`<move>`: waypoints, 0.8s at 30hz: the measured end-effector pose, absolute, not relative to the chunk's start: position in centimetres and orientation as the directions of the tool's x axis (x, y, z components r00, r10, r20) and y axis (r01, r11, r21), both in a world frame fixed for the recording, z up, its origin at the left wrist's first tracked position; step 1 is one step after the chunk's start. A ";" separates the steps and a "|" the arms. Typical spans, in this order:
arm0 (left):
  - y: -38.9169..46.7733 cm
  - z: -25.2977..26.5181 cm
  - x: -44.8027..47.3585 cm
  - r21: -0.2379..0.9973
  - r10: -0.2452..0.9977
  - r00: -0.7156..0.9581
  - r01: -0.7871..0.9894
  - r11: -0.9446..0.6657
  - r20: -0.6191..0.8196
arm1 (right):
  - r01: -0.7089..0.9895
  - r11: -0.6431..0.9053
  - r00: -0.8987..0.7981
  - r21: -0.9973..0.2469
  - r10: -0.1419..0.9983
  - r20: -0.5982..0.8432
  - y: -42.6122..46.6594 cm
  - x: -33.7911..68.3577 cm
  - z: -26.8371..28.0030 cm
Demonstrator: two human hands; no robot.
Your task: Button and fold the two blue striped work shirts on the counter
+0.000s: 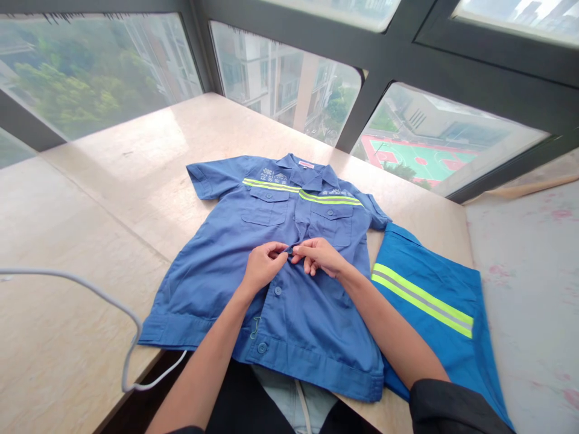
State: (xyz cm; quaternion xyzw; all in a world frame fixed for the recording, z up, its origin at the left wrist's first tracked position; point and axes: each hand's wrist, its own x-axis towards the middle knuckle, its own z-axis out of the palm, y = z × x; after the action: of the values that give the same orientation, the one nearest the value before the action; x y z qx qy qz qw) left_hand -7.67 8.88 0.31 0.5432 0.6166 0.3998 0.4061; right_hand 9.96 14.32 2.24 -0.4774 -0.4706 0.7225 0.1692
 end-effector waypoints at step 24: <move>5.4 -0.5 -7.2 0.346 0.968 0.030 0.931 -0.118 0.250 | 0.521 0.138 -0.340 -0.843 0.939 -0.056 13.5 9.7 0.3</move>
State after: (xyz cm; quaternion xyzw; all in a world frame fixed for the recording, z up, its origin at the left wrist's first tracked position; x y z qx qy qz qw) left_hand -7.19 5.37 -0.48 0.7162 0.6627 0.2144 0.0434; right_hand 9.75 13.51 0.28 -0.5141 -0.7096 0.4081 0.2561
